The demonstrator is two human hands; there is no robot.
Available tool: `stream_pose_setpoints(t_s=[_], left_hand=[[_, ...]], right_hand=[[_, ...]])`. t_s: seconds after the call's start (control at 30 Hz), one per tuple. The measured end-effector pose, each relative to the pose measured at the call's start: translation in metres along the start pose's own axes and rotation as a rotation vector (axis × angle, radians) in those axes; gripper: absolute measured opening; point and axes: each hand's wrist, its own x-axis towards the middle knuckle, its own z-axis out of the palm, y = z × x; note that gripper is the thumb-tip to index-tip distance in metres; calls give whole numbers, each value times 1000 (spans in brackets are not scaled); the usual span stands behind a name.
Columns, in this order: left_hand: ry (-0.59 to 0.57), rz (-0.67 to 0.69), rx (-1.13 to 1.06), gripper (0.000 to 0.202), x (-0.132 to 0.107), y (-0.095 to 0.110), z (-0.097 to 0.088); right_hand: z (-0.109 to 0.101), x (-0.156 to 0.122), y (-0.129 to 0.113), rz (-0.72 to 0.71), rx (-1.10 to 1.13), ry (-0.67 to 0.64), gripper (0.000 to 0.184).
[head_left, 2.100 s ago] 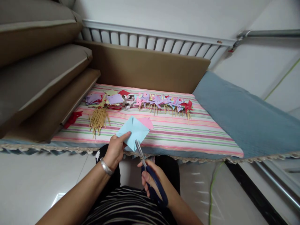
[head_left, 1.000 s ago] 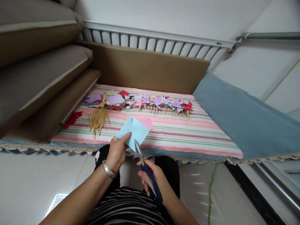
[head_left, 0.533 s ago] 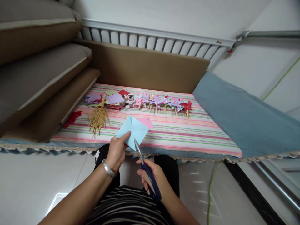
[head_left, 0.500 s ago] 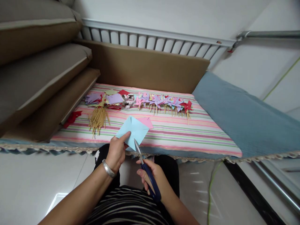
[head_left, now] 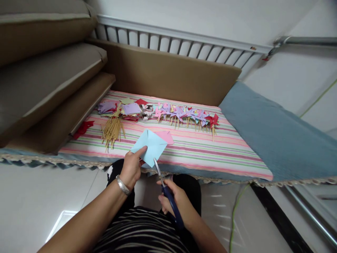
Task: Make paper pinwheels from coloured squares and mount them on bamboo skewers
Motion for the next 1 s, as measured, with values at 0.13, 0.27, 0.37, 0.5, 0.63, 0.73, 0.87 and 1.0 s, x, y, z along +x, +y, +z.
stream_pose_setpoints(t_s=[0.13, 0.27, 0.37, 0.5, 0.63, 0.73, 0.87, 1.0], left_hand=[[64, -19, -22, 32, 8, -1, -5], [27, -89, -88, 32, 6, -7, -3], [-40, -140, -126, 30, -3, -17, 3], [-119, -170, -112, 30, -14, -24, 5], [-222, -213, 3, 28, -7, -8, -2], [-349, -230, 173, 26, 7, 12, -6], [-513, -301, 458, 28, 18, 23, -6], [-411, -198, 444, 32, 19, 20, -7]], right_hand=[[-14, -5, 7, -160, -62, 51, 45], [-15, 12, -6, -141, 186, 323, 51], [-8, 37, -20, -171, 419, 442, 60], [-4, 62, -29, -215, 549, 479, 53], [-22, 63, -36, -166, 485, 410, 56], [-41, 57, -45, -113, 327, 236, 57], [-58, 61, -56, -136, 178, 87, 56], [-65, 62, -61, -225, 151, 129, 57]])
